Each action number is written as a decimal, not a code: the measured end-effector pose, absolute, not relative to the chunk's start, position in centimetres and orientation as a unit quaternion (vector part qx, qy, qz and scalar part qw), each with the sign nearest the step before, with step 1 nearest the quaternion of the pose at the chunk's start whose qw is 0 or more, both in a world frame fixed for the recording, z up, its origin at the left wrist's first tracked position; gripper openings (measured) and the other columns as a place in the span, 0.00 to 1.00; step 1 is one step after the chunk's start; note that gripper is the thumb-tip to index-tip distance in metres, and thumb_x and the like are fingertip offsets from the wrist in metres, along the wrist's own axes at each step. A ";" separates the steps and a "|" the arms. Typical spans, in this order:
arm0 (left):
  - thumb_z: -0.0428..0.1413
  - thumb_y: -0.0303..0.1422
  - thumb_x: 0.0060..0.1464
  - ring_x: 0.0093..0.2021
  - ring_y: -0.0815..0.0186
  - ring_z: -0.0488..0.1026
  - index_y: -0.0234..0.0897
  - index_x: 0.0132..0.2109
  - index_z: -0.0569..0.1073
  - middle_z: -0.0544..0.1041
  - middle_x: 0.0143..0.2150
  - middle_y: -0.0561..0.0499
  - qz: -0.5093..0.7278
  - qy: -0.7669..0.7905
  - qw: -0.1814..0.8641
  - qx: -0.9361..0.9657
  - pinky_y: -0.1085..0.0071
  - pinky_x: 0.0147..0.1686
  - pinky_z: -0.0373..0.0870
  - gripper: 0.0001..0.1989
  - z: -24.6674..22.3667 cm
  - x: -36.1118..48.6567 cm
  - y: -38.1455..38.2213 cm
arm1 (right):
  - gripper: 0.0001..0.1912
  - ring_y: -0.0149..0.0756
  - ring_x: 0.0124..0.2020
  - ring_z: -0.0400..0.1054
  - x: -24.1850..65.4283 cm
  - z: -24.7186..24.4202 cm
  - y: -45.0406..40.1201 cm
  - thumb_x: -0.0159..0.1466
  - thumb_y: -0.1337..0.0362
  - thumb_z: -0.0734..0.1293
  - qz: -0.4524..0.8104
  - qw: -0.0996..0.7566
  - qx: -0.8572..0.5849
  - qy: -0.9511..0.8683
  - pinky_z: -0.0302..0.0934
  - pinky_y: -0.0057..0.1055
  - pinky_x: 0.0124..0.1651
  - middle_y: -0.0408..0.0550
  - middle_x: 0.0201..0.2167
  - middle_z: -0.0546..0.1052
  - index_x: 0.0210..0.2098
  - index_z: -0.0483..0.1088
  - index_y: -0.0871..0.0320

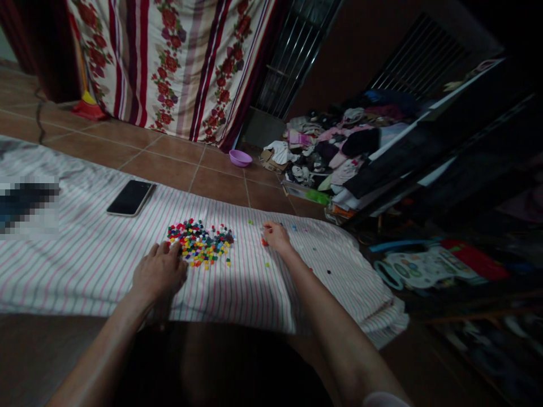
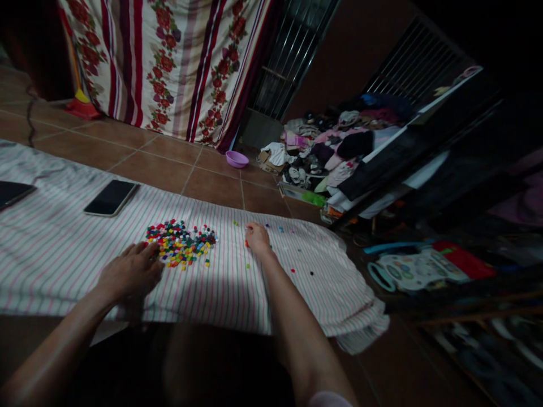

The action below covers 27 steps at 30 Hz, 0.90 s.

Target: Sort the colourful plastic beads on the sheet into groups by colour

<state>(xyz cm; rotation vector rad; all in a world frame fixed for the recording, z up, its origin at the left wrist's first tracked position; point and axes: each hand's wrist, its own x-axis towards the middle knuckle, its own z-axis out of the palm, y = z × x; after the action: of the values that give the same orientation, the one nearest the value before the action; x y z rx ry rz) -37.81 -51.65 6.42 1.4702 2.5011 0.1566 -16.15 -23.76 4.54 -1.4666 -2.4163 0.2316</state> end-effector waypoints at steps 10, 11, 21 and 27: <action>0.40 0.38 0.58 0.57 0.53 0.67 0.31 0.60 0.63 0.71 0.55 0.37 0.070 0.853 0.121 0.503 0.58 0.54 0.64 0.27 6.5 -38.0 -52.0 | 0.11 0.34 0.40 0.69 -14.3 3.3 -27.1 0.62 0.66 0.65 0.071 0.092 -0.540 -0.833 0.58 0.25 0.45 0.49 0.39 0.77 0.42 0.77 0.58; 0.40 0.38 0.58 0.57 0.53 0.67 0.31 0.60 0.63 0.71 0.55 0.37 0.072 0.851 0.121 0.506 0.58 0.54 0.64 0.27 6.5 -38.0 -52.1 | 0.11 0.33 0.40 0.69 -14.4 3.2 -27.2 0.62 0.67 0.65 0.071 0.092 -0.540 -0.833 0.58 0.25 0.45 0.49 0.38 0.77 0.41 0.77 0.58; 0.40 0.38 0.59 0.58 0.54 0.66 0.32 0.60 0.63 0.71 0.56 0.38 0.048 0.851 0.124 0.508 0.59 0.55 0.64 0.26 6.8 -37.9 -52.1 | 0.08 0.31 0.40 0.67 -14.9 2.5 -27.6 0.61 0.71 0.65 0.096 0.135 -0.514 -0.841 0.57 0.24 0.46 0.48 0.36 0.74 0.37 0.76 0.60; 0.40 0.38 0.59 0.60 0.53 0.65 0.32 0.62 0.62 0.69 0.58 0.38 0.046 0.851 0.119 0.510 0.59 0.57 0.62 0.27 6.5 -37.9 -52.1 | 0.09 0.31 0.40 0.67 -15.2 2.4 -27.6 0.61 0.72 0.64 0.108 0.136 -0.503 -0.847 0.57 0.24 0.46 0.47 0.35 0.74 0.37 0.77 0.60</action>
<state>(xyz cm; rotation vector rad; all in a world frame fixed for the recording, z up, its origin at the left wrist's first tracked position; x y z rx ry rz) -37.93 -52.09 6.46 1.4898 2.4873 0.1344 -15.17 -27.62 2.37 -1.4556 -2.4515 0.3130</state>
